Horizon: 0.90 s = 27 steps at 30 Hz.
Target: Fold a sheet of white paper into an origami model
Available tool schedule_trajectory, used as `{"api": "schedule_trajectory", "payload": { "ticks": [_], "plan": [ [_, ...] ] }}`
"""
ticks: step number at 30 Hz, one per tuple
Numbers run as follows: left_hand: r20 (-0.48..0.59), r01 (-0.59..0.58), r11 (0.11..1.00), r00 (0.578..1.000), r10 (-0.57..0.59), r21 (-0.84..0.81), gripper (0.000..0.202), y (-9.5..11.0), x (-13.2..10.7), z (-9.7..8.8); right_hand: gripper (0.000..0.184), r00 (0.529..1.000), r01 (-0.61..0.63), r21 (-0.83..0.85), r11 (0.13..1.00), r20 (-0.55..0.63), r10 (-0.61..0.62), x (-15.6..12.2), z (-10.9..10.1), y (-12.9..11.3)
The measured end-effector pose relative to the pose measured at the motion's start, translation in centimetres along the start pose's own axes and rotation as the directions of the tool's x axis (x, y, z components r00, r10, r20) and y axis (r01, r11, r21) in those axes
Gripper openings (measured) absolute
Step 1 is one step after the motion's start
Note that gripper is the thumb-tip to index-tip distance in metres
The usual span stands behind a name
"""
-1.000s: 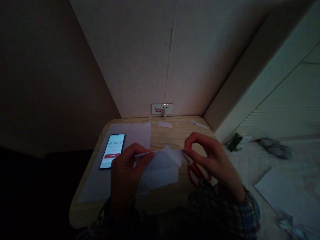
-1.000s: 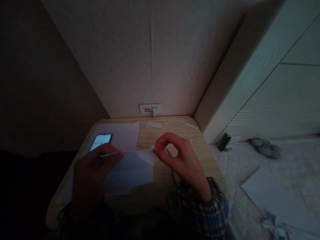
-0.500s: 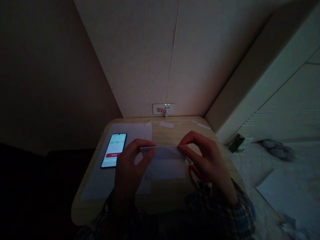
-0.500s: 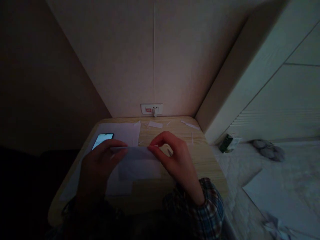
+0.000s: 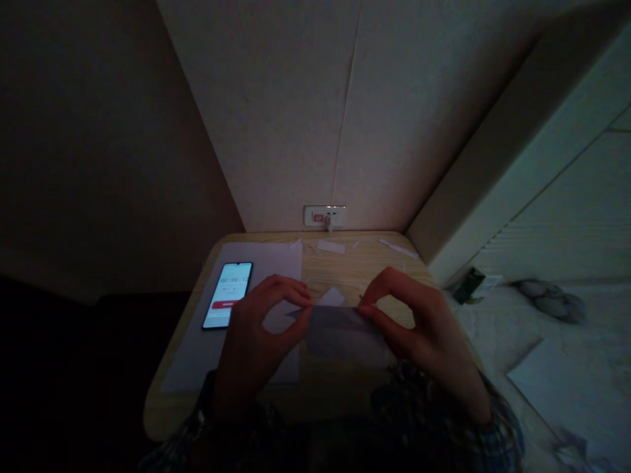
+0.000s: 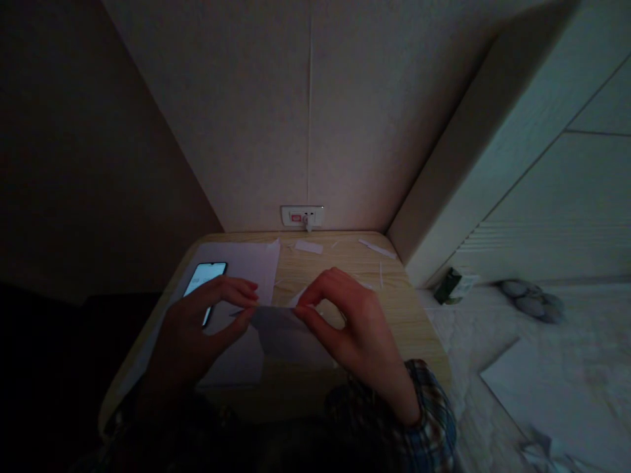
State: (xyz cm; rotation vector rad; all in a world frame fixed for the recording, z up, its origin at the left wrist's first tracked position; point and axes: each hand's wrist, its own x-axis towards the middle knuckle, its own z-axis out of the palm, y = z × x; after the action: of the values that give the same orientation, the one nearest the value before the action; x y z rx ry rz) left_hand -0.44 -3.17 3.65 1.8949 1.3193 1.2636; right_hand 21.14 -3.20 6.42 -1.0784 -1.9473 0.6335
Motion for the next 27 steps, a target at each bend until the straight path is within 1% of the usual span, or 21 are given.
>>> {"api": "schedule_trajectory", "payload": {
  "ticks": [1, 2, 3, 4, 6, 7, 8, 9, 10, 12, 13, 14, 15, 16, 17, 19, 23, 24, 26, 27],
  "plan": [
    [-0.006, 0.024, 1.000, 1.000, -0.024, 0.015, 0.013, -0.5, 0.0, -0.5, 0.016, 1.000, -0.025, 0.022, 0.999, -0.004, 0.025, -0.2, -0.2, 0.1],
    [-0.029, 0.075, 0.997, 0.997, -0.074, 0.027, 0.011, -1.0, 0.0, -1.1, 0.016, 0.998, -0.054, 0.051, 0.997, -0.018, 0.055, -0.4, -0.4, 0.2],
    [-0.088, 0.144, 0.989, 0.986, -0.141, 0.025, 0.009, -1.5, 0.0, -1.6, 0.015, 0.995, -0.082, 0.085, 0.993, -0.044, 0.086, -0.6, -0.6, 0.4],
    [-0.142, 0.178, 0.984, 0.975, -0.173, 0.022, 0.007, -2.0, 0.0, -2.0, 0.015, 0.989, -0.110, 0.124, 0.986, -0.082, 0.121, -0.7, -0.7, 0.6],
    [-0.148, 0.225, 0.974, 0.963, -0.224, -0.008, 0.004, -2.6, -0.1, -2.3, 0.014, 0.965, -0.160, 0.200, 0.967, -0.174, 0.196, -0.8, -0.7, 1.1],
    [-0.100, 0.260, 0.961, 0.958, -0.269, -0.090, 0.004, -2.7, -0.1, -2.2, 0.015, 0.950, -0.194, 0.241, 0.951, -0.196, 0.243, -0.8, -0.6, 1.2],
    [-0.015, 0.319, 0.907, 0.942, -0.336, -0.276, 0.008, -2.6, -0.2, -1.9, 0.015, 0.935, -0.218, 0.285, 0.933, -0.213, 0.283, -0.6, -0.4, 1.3],
    [0.128, 0.383, 0.805, 0.922, -0.366, -0.453, 0.020, -2.3, -0.3, -1.4, 0.015, 0.922, -0.234, 0.336, 0.912, -0.223, 0.318, -0.5, -0.1, 1.4],
    [0.183, 0.404, 0.773, 0.914, -0.362, -0.489, 0.030, -1.9, -0.3, -0.8, 0.015, 0.910, -0.245, 0.384, 0.890, -0.227, 0.348, -0.3, 0.2, 1.5],
    [0.244, 0.453, 0.749, 0.891, -0.382, -0.483, 0.035, -0.8, -0.4, 0.4, 0.015, 0.894, -0.256, 0.445, 0.858, -0.228, 0.385, 0.1, 0.8, 1.6],
    [0.227, 0.495, 0.721, 0.868, -0.443, -0.485, 0.029, -0.3, -0.4, 0.9, 0.014, 0.891, -0.256, 0.458, 0.852, -0.230, 0.392, 0.2, 1.0, 1.6],
    [0.208, 0.506, 0.712, 0.859, -0.469, -0.486, 0.016, 0.2, -0.4, 1.4, 0.013, 0.889, -0.258, 0.463, 0.848, -0.229, 0.396, 0.3, 1.2, 1.6],
    [0.181, 0.510, 0.708, 0.853, -0.489, -0.489, 0.009, 0.6, -0.4, 1.7, 0.009, 0.890, -0.263, 0.466, 0.845, -0.221, 0.399, 0.3, 1.3, 1.7],
    [0.155, 0.516, 0.697, 0.844, -0.513, -0.498, 0.010, 0.8, -0.4, 1.8, 0.004, 0.894, -0.272, 0.468, 0.840, -0.199, 0.401, 0.2, 1.4, 1.7],
    [0.129, 0.516, 0.691, 0.838, -0.531, -0.506, 0.011, 0.9, -0.4, 1.9, 0.004, 0.902, -0.280, 0.477, 0.833, -0.167, 0.399, 0.0, 1.4, 1.9],
    [0.080, 0.516, 0.677, 0.821, -0.565, -0.525, 0.016, 0.8, -0.3, 1.8, 0.019, 0.923, -0.287, 0.508, 0.812, -0.081, 0.377, -0.4, 1.4, 2.2],
    [-0.003, 0.499, 0.661, 0.797, -0.604, -0.560, 0.021, 0.2, -0.1, 1.7, 0.043, 0.961, -0.247, 0.582, 0.775, 0.044, 0.273, -1.9, 1.2, 3.1],
    [-0.021, 0.493, 0.658, 0.792, -0.611, -0.569, 0.022, 0.2, -0.1, 1.7, 0.048, 0.969, -0.229, 0.570, 0.789, 0.055, 0.241, -2.3, 1.2, 3.2],
    [-0.049, 0.483, 0.651, 0.781, -0.623, -0.585, 0.025, 0.1, 0.0, 1.8, 0.052, 0.987, -0.150, 0.480, 0.864, 0.027, 0.156, -2.9, 1.1, 3.5],
    [-0.056, 0.482, 0.646, 0.775, -0.630, -0.592, 0.026, 0.2, 0.1, 1.8, 0.051, 0.992, -0.098, 0.391, 0.915, -0.032, 0.120, -3.1, 1.1, 3.6]
  ]
}}
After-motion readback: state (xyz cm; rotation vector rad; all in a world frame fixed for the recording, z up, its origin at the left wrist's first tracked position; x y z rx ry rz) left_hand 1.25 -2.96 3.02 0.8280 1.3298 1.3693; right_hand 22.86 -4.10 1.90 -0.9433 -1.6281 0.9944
